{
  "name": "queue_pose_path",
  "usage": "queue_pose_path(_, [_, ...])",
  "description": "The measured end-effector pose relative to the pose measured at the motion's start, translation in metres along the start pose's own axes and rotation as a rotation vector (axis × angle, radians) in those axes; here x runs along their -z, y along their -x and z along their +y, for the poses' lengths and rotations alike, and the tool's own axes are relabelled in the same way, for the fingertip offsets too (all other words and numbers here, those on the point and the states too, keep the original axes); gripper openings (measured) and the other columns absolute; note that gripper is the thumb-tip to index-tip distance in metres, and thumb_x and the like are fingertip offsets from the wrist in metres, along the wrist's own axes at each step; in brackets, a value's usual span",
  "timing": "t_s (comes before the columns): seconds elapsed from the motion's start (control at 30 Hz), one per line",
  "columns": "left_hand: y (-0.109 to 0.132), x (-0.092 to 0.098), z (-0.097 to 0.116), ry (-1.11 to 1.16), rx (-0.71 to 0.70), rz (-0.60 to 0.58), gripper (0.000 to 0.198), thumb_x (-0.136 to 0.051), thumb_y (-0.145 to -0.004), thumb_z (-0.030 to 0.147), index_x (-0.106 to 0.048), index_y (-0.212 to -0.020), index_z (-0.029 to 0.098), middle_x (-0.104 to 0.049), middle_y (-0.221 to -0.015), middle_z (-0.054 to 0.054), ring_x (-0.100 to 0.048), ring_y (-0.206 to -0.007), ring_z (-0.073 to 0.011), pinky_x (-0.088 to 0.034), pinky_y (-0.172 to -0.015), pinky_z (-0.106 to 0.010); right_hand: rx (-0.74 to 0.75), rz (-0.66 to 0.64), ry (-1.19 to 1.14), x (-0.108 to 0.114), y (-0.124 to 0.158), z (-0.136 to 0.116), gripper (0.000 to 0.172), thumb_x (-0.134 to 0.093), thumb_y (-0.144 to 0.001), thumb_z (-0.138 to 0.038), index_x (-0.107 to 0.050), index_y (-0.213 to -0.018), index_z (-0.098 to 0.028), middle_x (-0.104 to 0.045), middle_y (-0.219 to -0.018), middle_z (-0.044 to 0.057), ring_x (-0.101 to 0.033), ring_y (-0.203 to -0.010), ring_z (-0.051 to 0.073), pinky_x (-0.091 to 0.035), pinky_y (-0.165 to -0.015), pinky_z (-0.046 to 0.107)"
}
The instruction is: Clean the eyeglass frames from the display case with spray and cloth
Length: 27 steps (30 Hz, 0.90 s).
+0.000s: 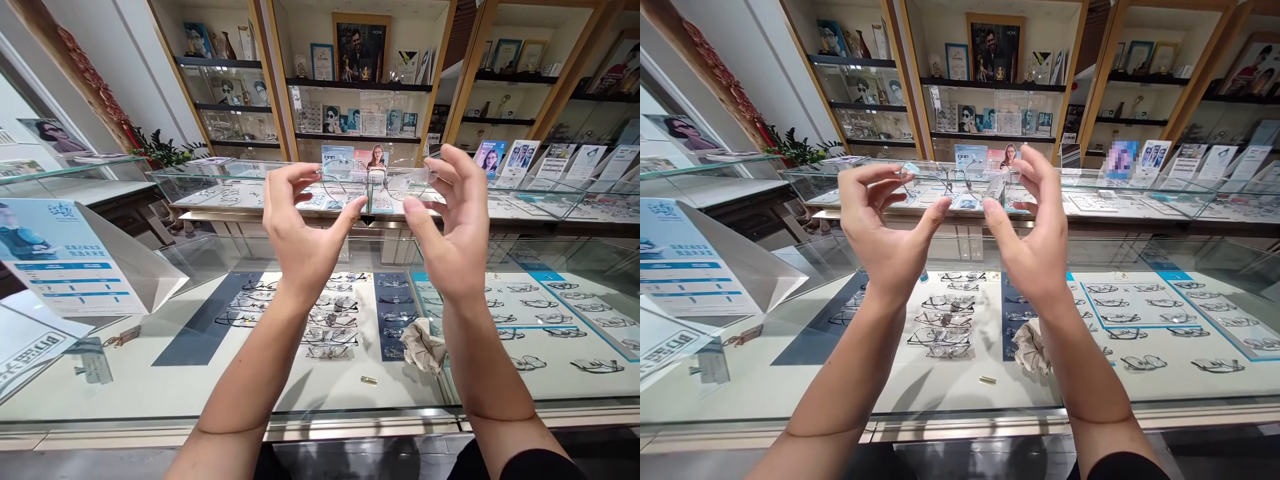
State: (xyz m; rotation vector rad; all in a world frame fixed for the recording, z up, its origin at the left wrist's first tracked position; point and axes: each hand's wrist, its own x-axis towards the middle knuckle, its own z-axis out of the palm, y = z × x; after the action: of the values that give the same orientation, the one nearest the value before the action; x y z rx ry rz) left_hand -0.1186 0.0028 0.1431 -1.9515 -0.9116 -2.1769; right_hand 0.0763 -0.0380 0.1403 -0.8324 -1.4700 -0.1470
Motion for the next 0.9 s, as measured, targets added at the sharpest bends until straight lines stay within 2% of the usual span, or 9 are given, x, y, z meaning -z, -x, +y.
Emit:
queue_pose_path(0.13, [-0.002,-0.002,-0.017,-0.007,-0.155,0.045,0.066,-0.091,-0.088,0.064,-0.061,-0.136,0.031,-0.066,-0.134,-0.008,-0.070,-0.126,-0.0311,-0.060,-0.104,-0.048,-0.015,0.067,-0.201,0.001,-0.005,0.013,0.044,-0.058,-0.112,-0.057,-0.064,-0.152,-0.039,-0.068,-0.153,0.009,-0.060,-0.154,0.036,-0.063,-0.117,0.058])
queue_pose_path(0.33, [0.000,-0.007,-0.033,-0.019,-0.265,0.097,0.079,-0.091,-0.085,0.069,-0.058,-0.148,0.035,-0.064,-0.142,-0.011,-0.062,-0.141,-0.0367,-0.061,-0.105,-0.052,-0.056,0.111,-0.284,0.001,-0.005,0.011,0.037,-0.057,-0.113,-0.060,-0.077,-0.134,-0.036,-0.077,-0.136,0.006,-0.074,-0.134,0.031,-0.068,-0.109,0.052])
queue_pose_path(0.6, [0.000,-0.010,-0.035,0.051,-0.313,0.129,0.080,-0.094,-0.082,0.069,-0.059,-0.147,0.036,-0.064,-0.140,-0.010,-0.061,-0.141,-0.0378,-0.060,-0.106,-0.054,-0.024,0.128,-0.320,0.000,-0.007,0.005,0.028,-0.064,-0.112,-0.053,-0.082,-0.120,-0.033,-0.082,-0.126,0.005,-0.078,-0.127,0.028,-0.064,-0.116,0.054])
queue_pose_path(0.9, [-0.001,-0.012,-0.042,0.117,-0.345,0.104,0.086,-0.094,-0.082,0.068,-0.054,-0.153,0.041,-0.061,-0.148,-0.010,-0.058,-0.149,-0.0384,-0.061,-0.108,-0.056,-0.037,0.089,-0.387,0.002,-0.007,0.002,0.028,-0.065,-0.112,-0.053,-0.082,-0.121,-0.034,-0.082,-0.127,0.005,-0.078,-0.127,0.028,-0.063,-0.117,0.054])
